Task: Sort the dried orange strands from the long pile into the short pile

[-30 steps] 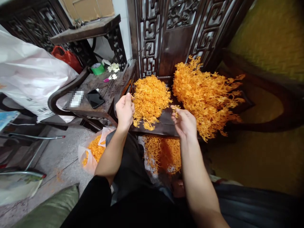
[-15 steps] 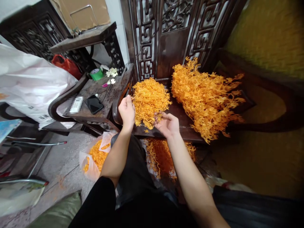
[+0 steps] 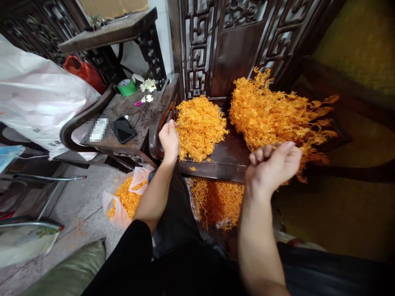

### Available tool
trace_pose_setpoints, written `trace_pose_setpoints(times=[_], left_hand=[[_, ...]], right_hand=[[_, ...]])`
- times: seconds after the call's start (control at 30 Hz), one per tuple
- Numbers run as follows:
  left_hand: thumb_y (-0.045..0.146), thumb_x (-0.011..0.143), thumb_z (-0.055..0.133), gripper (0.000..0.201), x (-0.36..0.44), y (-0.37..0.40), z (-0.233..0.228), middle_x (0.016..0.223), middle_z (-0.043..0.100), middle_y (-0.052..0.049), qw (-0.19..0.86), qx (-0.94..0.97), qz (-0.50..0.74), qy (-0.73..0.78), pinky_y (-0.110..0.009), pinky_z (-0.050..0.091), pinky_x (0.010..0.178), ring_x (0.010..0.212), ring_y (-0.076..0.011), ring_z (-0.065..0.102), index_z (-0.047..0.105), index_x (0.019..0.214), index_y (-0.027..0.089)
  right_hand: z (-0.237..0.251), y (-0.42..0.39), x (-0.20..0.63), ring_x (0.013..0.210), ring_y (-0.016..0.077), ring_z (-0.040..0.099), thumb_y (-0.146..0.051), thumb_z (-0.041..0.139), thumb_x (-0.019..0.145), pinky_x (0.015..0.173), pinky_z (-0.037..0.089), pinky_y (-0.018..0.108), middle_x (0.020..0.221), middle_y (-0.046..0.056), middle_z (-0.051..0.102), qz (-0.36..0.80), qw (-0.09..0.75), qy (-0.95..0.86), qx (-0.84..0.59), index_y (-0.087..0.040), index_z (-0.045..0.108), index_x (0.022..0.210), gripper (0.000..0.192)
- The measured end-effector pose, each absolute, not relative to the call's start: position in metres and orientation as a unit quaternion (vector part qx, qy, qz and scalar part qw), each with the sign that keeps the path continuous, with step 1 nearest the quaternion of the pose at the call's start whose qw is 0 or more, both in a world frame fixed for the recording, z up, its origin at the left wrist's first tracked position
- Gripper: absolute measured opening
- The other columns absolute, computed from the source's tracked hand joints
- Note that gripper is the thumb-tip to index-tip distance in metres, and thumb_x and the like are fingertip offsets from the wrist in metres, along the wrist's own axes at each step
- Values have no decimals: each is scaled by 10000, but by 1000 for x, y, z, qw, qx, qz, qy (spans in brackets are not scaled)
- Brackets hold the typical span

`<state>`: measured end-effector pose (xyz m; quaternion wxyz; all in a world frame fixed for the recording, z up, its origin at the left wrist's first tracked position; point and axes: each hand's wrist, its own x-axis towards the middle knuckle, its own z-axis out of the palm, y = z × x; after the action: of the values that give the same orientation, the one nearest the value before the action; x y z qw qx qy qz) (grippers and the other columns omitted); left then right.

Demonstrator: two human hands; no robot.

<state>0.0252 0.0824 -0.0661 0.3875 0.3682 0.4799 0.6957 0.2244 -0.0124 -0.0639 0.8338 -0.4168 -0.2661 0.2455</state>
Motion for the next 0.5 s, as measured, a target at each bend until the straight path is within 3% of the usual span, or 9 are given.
trace_pose_setpoints(times=[0.1,0.27,0.4,0.5], left_hand=[[569,937,643,429,31,79,-63,483,314,97,422,365,706,437,-216,163,397,382,-51,278,604,755,183],[503,981,615,380,38,73,-49,537,248,106,488,300,725,382,-202,186,400,391,-38,250,604,797,171],[521,968,629,388,39,71,-43,558,262,108,519,262,722,375,-191,205,399,399,-30,252,598,822,163],[552,940,656,409,45,68,-43,555,272,109,511,277,724,371,-189,218,400,406,-31,271,588,824,166]], right_hand=[[-78,-10,223,500,71,427,-524,691,891,446,295,197,767,-25,618,386,754,-313,-430,-234,499,880,349],[-119,-12,192,527,114,461,-619,545,906,505,366,250,746,-7,616,457,602,-387,-527,-197,644,1144,494],[-123,-16,165,703,193,615,-608,766,737,697,483,318,744,42,690,476,533,-471,-516,-164,742,881,468],[-109,-14,148,745,198,614,-601,713,808,739,476,318,802,47,710,465,516,-517,-500,-166,742,874,442]])
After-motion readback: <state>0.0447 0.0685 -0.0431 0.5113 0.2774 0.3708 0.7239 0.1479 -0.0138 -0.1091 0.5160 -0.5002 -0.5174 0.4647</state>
